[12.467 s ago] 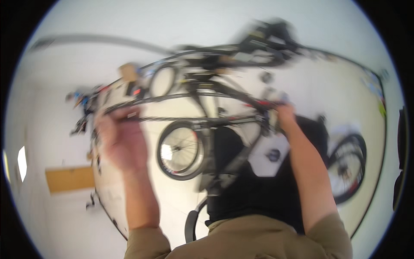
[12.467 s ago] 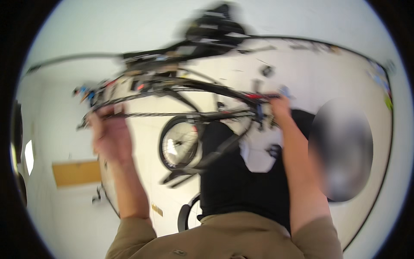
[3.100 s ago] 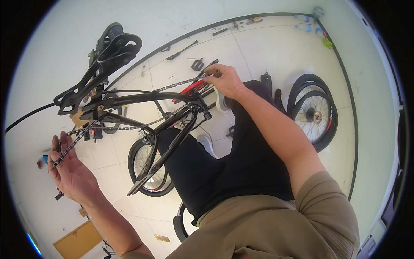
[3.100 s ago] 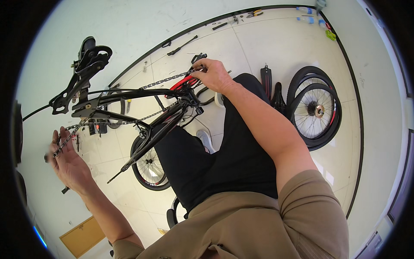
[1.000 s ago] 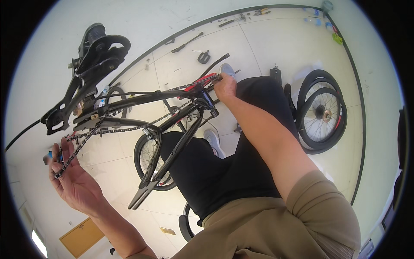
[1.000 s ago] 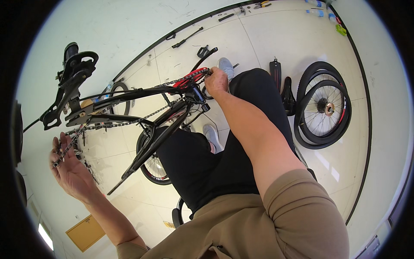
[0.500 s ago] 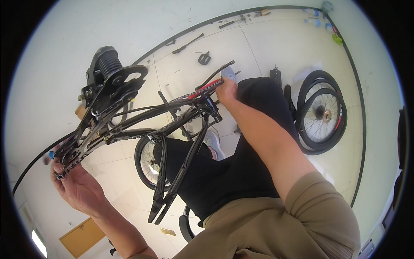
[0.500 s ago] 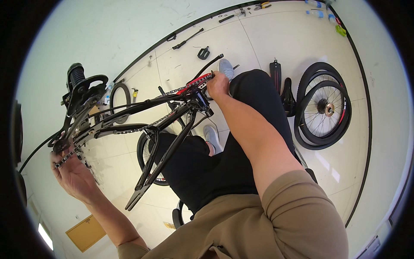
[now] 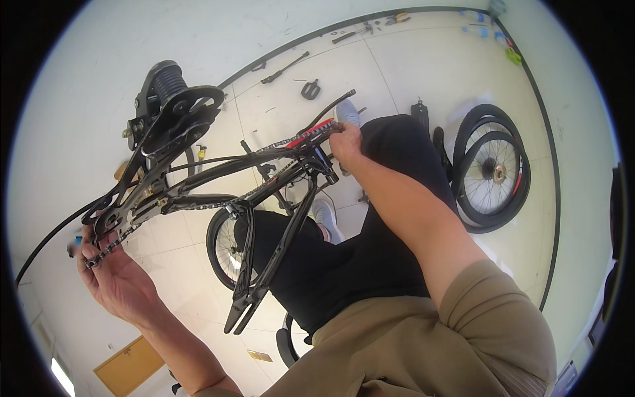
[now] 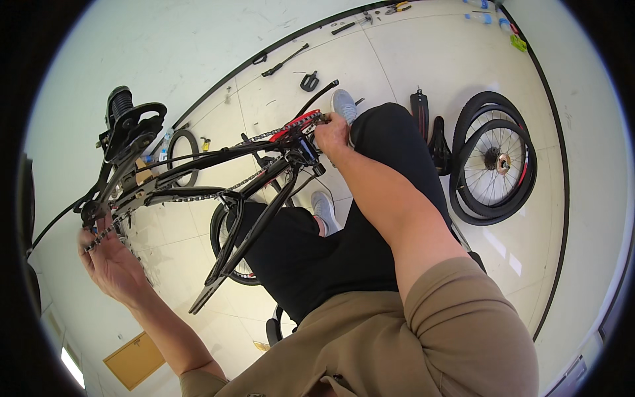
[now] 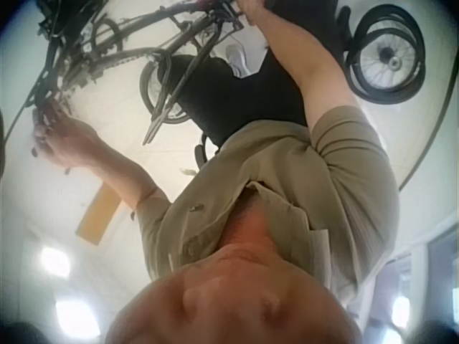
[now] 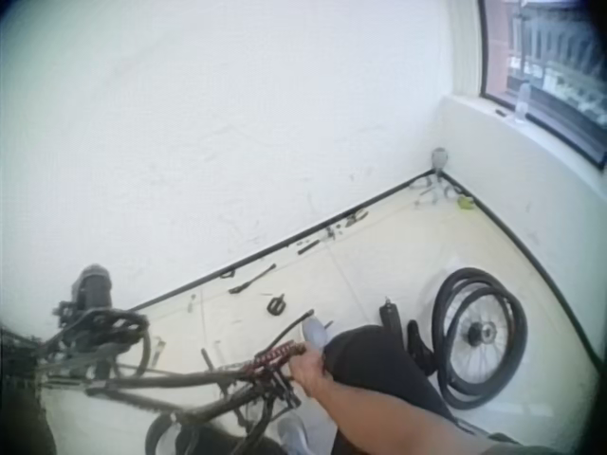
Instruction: The person installs a bicycle chain onto the rear derailleur and chainrings, then uses a screwdriver to connect the chain ends. The person rotates the crankset to test the chain movement.
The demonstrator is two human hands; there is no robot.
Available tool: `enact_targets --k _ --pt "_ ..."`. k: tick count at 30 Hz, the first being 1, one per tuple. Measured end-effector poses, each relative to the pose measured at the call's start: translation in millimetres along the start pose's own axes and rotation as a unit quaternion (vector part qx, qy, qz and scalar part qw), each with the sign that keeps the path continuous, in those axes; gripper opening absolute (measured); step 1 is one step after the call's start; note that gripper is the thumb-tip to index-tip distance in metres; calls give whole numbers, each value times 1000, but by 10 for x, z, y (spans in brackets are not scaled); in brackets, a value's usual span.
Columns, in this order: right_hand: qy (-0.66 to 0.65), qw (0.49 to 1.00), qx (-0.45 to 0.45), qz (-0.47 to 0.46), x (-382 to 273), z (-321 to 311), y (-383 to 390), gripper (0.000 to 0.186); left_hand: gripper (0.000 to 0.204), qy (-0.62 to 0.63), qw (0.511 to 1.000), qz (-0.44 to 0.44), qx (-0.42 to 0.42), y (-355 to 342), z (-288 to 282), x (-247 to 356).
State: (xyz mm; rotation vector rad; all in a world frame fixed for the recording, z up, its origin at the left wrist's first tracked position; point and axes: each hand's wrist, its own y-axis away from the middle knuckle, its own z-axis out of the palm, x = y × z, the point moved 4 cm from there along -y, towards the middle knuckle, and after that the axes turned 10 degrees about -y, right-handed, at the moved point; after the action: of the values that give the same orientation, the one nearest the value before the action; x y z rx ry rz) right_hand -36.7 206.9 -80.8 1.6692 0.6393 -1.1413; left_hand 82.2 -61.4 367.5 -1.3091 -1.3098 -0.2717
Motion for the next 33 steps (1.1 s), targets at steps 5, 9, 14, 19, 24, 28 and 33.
enact_targets --k 5,9,14,19,24,28,33 --pt "-24 999 -32 30 48 1 -74 16 13 -3 1000 -27 15 -54 -61 -67" --pt "-11 997 -53 59 0 -2 -56 15 9 -36 998 -45 28 160 136 100" --pt "-40 989 -104 94 89 64 -149 17 12 -39 996 -59 -47 383 -33 93" --pt "-52 986 -98 121 76 67 -110 21 11 -57 992 -110 -6 534 -154 22" --pt "-66 988 -78 120 147 50 -191 23 6 -101 981 -120 112 585 -305 83" --pt "-89 975 -92 184 -117 -1 11 24 8 -129 981 -45 139 569 -328 195" --pt "-122 981 -43 144 106 -7 -138 13 17 -206 977 16 47 537 -30 230"
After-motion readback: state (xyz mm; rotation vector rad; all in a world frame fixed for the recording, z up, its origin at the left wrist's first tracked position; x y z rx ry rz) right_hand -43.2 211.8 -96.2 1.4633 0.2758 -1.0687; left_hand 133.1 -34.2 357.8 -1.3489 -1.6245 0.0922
